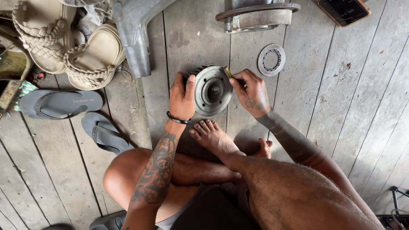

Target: Cleaning and marking a motorcycle clutch component while sitting on a wooden floor.

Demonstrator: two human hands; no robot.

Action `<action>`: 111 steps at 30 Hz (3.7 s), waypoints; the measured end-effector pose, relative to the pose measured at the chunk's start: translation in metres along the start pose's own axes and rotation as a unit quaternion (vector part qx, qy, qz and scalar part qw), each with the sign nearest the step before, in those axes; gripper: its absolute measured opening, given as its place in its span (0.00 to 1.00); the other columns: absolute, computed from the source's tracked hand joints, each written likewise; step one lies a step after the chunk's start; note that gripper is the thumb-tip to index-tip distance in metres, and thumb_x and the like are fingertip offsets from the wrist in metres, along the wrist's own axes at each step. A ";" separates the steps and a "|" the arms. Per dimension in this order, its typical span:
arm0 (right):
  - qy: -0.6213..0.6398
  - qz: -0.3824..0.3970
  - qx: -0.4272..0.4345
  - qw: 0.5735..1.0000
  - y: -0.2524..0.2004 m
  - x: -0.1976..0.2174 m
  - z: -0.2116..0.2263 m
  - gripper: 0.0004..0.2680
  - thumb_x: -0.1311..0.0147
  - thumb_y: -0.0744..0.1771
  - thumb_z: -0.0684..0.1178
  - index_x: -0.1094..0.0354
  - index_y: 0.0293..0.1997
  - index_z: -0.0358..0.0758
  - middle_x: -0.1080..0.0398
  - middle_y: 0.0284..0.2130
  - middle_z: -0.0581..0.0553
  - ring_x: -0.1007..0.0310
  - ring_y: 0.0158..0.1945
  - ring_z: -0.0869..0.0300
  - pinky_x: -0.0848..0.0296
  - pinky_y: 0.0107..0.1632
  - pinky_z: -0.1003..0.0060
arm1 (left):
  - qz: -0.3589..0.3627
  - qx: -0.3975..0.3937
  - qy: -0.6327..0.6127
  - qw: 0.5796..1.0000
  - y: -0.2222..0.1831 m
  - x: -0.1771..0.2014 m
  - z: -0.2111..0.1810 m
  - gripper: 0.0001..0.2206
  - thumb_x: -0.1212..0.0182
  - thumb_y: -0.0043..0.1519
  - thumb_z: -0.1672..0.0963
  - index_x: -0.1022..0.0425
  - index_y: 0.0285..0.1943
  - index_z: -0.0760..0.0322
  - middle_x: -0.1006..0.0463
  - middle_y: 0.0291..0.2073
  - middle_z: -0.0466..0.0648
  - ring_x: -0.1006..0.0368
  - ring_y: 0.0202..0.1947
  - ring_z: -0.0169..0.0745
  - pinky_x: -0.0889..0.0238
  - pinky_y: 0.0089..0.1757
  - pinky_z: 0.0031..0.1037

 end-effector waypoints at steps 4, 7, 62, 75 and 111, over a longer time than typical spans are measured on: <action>-0.003 0.020 -0.015 1.000 -0.025 0.001 -0.009 0.03 0.40 0.70 0.43 0.26 0.39 0.36 0.28 0.27 0.40 0.23 0.28 0.51 0.28 0.22 0.64 | 0.004 -0.015 0.014 1.000 0.004 0.005 -0.015 0.20 0.51 0.70 0.45 0.31 0.45 0.67 0.26 0.34 0.65 0.26 0.42 0.68 0.34 0.44 0.46; -0.009 0.007 -0.007 1.000 -0.022 0.008 -0.001 0.03 0.39 0.69 0.41 0.26 0.37 0.34 0.29 0.25 0.40 0.24 0.26 0.54 0.31 0.23 0.68 | 0.004 -0.025 0.010 1.000 0.005 0.006 -0.015 0.20 0.50 0.70 0.46 0.31 0.44 0.67 0.27 0.33 0.64 0.26 0.41 0.70 0.34 0.43 0.45; -0.047 -0.027 0.142 0.988 0.012 0.001 -0.042 0.03 0.40 0.70 0.41 0.29 0.40 0.33 0.28 0.27 0.36 0.24 0.26 0.43 0.29 0.23 0.57 | -0.021 -0.063 0.015 0.998 0.005 0.005 -0.018 0.20 0.48 0.70 0.46 0.32 0.39 0.69 0.31 0.27 0.65 0.26 0.34 0.70 0.34 0.37 0.46; -0.034 -0.013 0.119 0.992 -0.003 -0.004 -0.045 0.05 0.42 0.70 0.42 0.30 0.40 0.32 0.30 0.26 0.35 0.25 0.25 0.40 0.31 0.22 0.56 | -0.009 -0.048 0.021 0.999 0.005 0.004 -0.017 0.21 0.48 0.69 0.46 0.31 0.40 0.69 0.29 0.29 0.66 0.26 0.36 0.72 0.33 0.38 0.47; -0.055 0.020 0.165 0.985 0.003 -0.001 -0.033 0.04 0.44 0.71 0.44 0.29 0.40 0.35 0.30 0.25 0.39 0.24 0.24 0.45 0.29 0.23 0.57 | -0.011 -0.056 0.024 0.998 0.001 0.004 -0.023 0.21 0.50 0.70 0.46 0.31 0.41 0.69 0.29 0.28 0.63 0.25 0.35 0.65 0.32 0.39 0.43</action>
Point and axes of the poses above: each hand's wrist, its own y-axis towards the middle knuckle, its own x-axis out of the back of the hand, z = x × y, the point moved 5 cm from there along y, towards the middle knuckle
